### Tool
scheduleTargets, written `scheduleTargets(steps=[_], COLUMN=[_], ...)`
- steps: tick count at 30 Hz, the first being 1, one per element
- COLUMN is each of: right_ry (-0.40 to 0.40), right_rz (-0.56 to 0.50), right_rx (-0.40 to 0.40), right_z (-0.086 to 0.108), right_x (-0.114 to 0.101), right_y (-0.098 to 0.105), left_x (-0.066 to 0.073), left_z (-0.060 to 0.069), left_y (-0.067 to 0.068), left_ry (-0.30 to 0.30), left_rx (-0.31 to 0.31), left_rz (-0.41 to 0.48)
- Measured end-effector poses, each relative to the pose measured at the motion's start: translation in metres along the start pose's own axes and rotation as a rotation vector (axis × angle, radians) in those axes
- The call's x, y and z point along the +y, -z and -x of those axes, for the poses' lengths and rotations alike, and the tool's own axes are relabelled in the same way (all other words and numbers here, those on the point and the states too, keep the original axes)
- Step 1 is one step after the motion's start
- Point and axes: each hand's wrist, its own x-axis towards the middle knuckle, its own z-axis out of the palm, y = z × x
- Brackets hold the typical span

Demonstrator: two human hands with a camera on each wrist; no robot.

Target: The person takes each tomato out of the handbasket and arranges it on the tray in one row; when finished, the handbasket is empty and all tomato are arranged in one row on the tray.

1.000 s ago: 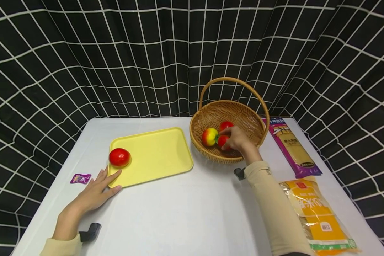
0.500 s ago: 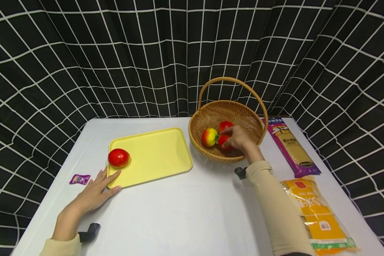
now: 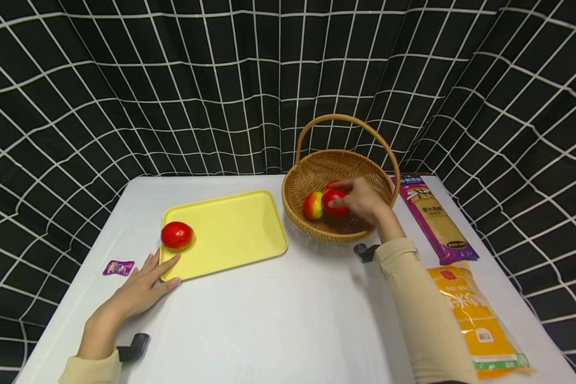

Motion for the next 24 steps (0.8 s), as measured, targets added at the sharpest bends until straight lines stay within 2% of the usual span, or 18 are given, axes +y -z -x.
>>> scheduleTargets(steps=[6,11,16,24], right_ry=[0.043,0.055,0.077,0.177], right_rz=[-0.011,-0.039,-0.086,-0.14], right_rx=[0.056,0.07,0.067,0.092], right_z=[0.001,0.002,0.002,-0.008], right_x=[-0.025,-0.048,-0.071,-0.101], right_y=[0.006,0.004,-0.003,-0.024], left_x=[0.0,0.0,0.0,-0.001], left_z=[0.0,0.001,0.001,0.0], left_y=[0.0,0.0,-0.001,-0.001], left_ry=[0.014,0.009,0.004,-0.02], left_rx=[-0.005,-0.002,0.01,0.025], left_rz=[0.005,0.006,0.012,0.001])
